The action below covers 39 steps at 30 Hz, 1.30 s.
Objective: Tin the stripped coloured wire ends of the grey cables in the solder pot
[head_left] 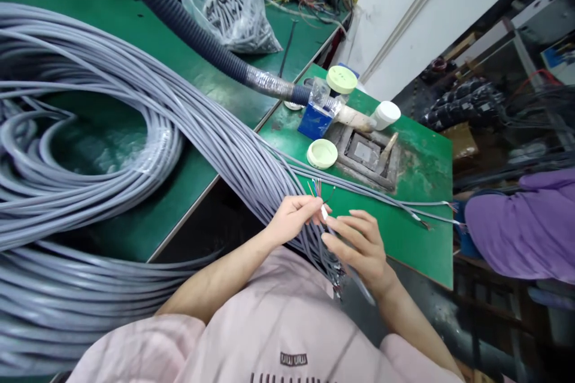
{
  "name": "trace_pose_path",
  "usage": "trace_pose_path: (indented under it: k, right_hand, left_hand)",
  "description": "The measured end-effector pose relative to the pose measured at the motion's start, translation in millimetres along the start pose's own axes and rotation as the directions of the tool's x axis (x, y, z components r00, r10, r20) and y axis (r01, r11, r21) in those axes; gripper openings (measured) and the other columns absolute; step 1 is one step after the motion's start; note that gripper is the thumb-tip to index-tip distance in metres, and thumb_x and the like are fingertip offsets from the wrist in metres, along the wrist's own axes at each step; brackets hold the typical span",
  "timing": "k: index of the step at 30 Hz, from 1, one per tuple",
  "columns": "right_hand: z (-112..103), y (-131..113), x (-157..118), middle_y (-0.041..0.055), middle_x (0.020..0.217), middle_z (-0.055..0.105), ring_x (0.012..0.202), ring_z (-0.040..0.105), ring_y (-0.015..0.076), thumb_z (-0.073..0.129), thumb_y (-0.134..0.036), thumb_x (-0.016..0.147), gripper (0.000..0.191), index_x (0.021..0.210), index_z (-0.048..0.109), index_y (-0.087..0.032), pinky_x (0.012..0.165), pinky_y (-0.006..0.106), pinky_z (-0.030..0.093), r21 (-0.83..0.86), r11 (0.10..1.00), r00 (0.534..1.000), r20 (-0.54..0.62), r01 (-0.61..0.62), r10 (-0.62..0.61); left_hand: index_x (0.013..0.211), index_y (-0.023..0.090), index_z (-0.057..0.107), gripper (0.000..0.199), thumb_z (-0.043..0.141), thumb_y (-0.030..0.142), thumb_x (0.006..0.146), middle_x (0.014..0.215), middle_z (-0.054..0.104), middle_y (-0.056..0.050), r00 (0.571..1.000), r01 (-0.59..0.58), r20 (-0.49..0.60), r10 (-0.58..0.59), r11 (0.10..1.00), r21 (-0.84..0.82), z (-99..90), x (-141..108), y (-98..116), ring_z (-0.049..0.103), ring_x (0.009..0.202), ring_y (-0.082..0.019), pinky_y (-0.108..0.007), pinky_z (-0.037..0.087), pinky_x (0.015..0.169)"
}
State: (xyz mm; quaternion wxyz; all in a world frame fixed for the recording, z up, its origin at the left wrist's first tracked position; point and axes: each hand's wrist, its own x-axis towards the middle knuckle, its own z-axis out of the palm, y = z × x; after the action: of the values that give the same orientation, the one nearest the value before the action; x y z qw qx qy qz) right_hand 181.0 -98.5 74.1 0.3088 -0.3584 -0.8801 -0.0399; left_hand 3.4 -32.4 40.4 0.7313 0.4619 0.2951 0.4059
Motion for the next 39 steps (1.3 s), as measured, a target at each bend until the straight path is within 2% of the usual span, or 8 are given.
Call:
trace_pose_path:
  k: [4, 8, 13, 17, 25, 31, 35, 39]
  right_hand:
    - [9.7, -7.7, -16.1, 0.0052, 0.121, 0.068, 0.110, 0.059, 0.0184, 0.050, -0.015, 0.092, 0.031, 0.118, 0.063, -0.027, 0.097, 0.043, 0.047, 0.060, 0.996, 0.998, 0.004, -0.059, 0.059]
    - [16.6, -10.2, -27.6, 0.0066, 0.119, 0.069, 0.108, 0.061, 0.0195, 0.055, -0.014, 0.090, 0.035, 0.121, 0.062, -0.027, 0.095, 0.045, 0.048, 0.100, 0.991, 0.995, -0.025, -0.089, 0.092]
    - [24.6, -11.8, -37.3, 0.0029, 0.122, 0.068, 0.104, 0.064, 0.0201, 0.056, -0.014, 0.089, 0.041, 0.124, 0.059, -0.036, 0.092, 0.046, 0.051, 0.127, 0.981, 0.988, -0.025, -0.145, 0.149]
    - [29.0, -14.1, -38.6, 0.0024, 0.122, 0.068, 0.102, 0.065, 0.0199, 0.056, -0.015, 0.089, 0.043, 0.125, 0.058, -0.038, 0.090, 0.046, 0.053, 0.141, 0.975, 0.983, -0.034, -0.173, 0.179]
    - [35.7, -16.8, -37.9, 0.0084, 0.121, 0.068, 0.106, 0.063, 0.0223, 0.055, -0.016, 0.090, 0.046, 0.134, 0.053, -0.031, 0.087, 0.046, 0.054, 0.210, 0.961, 0.977, -0.074, -0.179, 0.198]
    - [39.9, -18.0, -40.2, 0.0069, 0.122, 0.068, 0.105, 0.063, 0.0221, 0.053, -0.018, 0.092, 0.044, 0.132, 0.054, -0.034, 0.086, 0.046, 0.055, 0.253, 0.942, 0.967, -0.070, -0.219, 0.244]
    - [42.0, -19.4, -41.5, 0.0087, 0.123, 0.067, 0.107, 0.062, 0.0238, 0.053, -0.018, 0.091, 0.044, 0.132, 0.055, -0.033, 0.085, 0.047, 0.055, 0.279, 0.934, 0.963, -0.082, -0.225, 0.257]
    - [44.4, -21.2, -42.8, 0.0078, 0.125, 0.066, 0.107, 0.063, 0.0243, 0.053, -0.018, 0.091, 0.044, 0.132, 0.055, -0.035, 0.086, 0.049, 0.054, 0.294, 0.919, 0.954, -0.070, -0.261, 0.293]
  left_hand:
    - [0.070, 0.013, 0.072, 0.042, 0.062, 0.053, 0.081, 0.060, 0.064, -0.003, 1.000, -0.011, -0.029, 0.011, 1.000, 0.022, 0.2, -6.6, 0.6, 0.053, 0.054, -0.009, -0.021, 0.042, 0.054]
    - [0.063, 0.014, 0.069, 0.041, 0.060, 0.048, 0.084, 0.065, 0.067, -0.004, 0.997, -0.066, -0.023, 0.068, 0.994, 0.091, 1.6, -11.3, -0.7, 0.056, 0.058, -0.010, -0.022, 0.045, 0.058]
    - [0.063, 0.015, 0.070, 0.040, 0.056, 0.045, 0.087, 0.063, 0.065, -0.003, 0.990, -0.131, -0.028, 0.140, 0.965, 0.229, 2.2, -13.3, 0.0, 0.058, 0.060, -0.011, -0.023, 0.046, 0.061]
    - [0.066, 0.015, 0.071, 0.040, 0.056, 0.045, 0.087, 0.062, 0.064, -0.003, 0.987, -0.143, -0.029, 0.156, 0.953, 0.269, 2.5, -13.6, 0.9, 0.057, 0.059, -0.012, -0.023, 0.046, 0.059]
    - [0.065, 0.014, 0.069, 0.038, 0.055, 0.041, 0.088, 0.062, 0.063, -0.002, 0.988, -0.140, -0.025, 0.154, 0.946, 0.293, 0.8, -12.0, -3.3, 0.054, 0.058, -0.010, -0.022, 0.043, 0.058]
    - [0.063, 0.014, 0.068, 0.038, 0.056, 0.041, 0.087, 0.063, 0.062, -0.003, 0.987, -0.138, -0.035, 0.157, 0.939, 0.316, 0.6, -11.0, -2.1, 0.052, 0.058, -0.010, -0.023, 0.042, 0.057]
    - [0.059, 0.014, 0.065, 0.038, 0.060, 0.043, 0.084, 0.061, 0.061, -0.002, 0.986, -0.120, -0.079, 0.149, 0.950, 0.290, 2.0, -11.5, -4.3, 0.051, 0.058, -0.011, -0.024, 0.042, 0.057]
    - [0.066, 0.015, 0.065, 0.034, 0.068, 0.047, 0.076, 0.059, 0.061, 0.000, 0.985, -0.043, -0.165, 0.055, 0.996, 0.081, 5.8, -10.5, -8.0, 0.054, 0.055, -0.010, -0.023, 0.045, 0.056]
